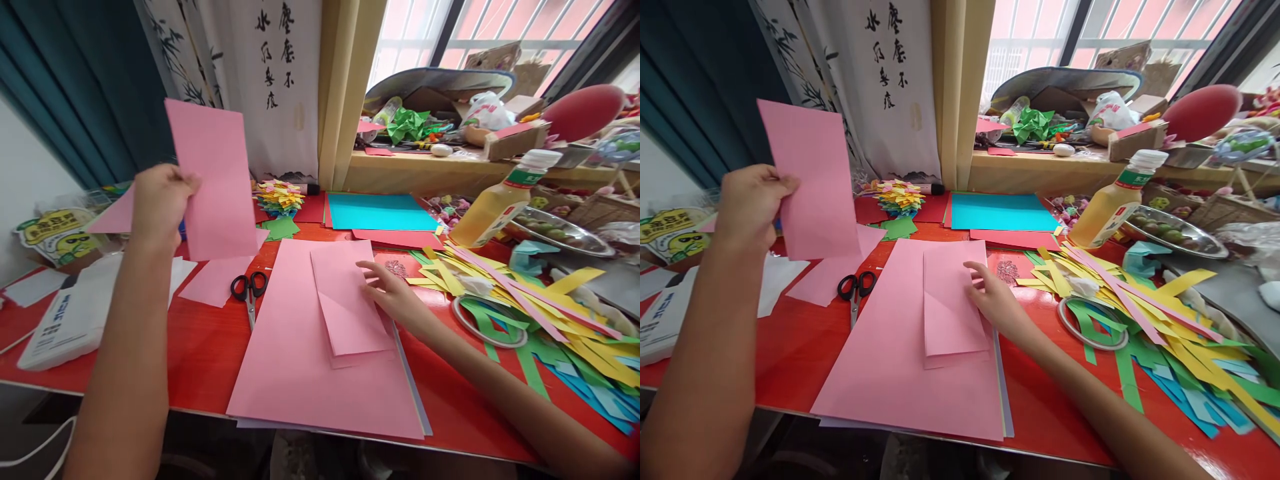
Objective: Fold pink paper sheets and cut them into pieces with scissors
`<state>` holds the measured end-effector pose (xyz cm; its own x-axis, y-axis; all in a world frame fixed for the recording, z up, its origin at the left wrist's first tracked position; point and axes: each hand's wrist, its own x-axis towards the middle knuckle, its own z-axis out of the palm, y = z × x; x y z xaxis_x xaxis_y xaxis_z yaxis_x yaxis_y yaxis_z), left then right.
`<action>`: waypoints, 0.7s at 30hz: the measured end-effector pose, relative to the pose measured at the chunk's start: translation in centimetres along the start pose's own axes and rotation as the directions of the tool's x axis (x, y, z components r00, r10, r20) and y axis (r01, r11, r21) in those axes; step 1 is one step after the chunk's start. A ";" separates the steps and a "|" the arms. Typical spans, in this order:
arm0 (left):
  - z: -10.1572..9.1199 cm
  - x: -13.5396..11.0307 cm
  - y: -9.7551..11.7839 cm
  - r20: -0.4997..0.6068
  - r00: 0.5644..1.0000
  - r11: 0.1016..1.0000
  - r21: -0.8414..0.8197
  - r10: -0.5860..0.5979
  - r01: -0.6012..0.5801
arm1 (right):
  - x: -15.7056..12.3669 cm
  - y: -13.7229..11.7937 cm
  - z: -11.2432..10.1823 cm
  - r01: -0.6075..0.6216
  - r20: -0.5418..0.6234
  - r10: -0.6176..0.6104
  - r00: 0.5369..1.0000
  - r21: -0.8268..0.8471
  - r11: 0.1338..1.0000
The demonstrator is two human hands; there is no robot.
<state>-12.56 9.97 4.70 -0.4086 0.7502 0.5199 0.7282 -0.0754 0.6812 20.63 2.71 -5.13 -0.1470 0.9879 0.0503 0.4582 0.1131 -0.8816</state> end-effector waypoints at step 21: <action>9.8 -12.3 5.4 0.805 0.528 0.643 -0.558 0.269 0.524 | 0.1 -0.2 -0.5 -0.074 0.098 0.024 0.995 0.555 0.828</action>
<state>1.81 6.80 -3.08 0.4231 0.9051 0.0428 -0.0528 -0.0225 0.9984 20.99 2.83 -4.69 -0.2211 0.9751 -0.0167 -0.0962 -0.0389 -0.9946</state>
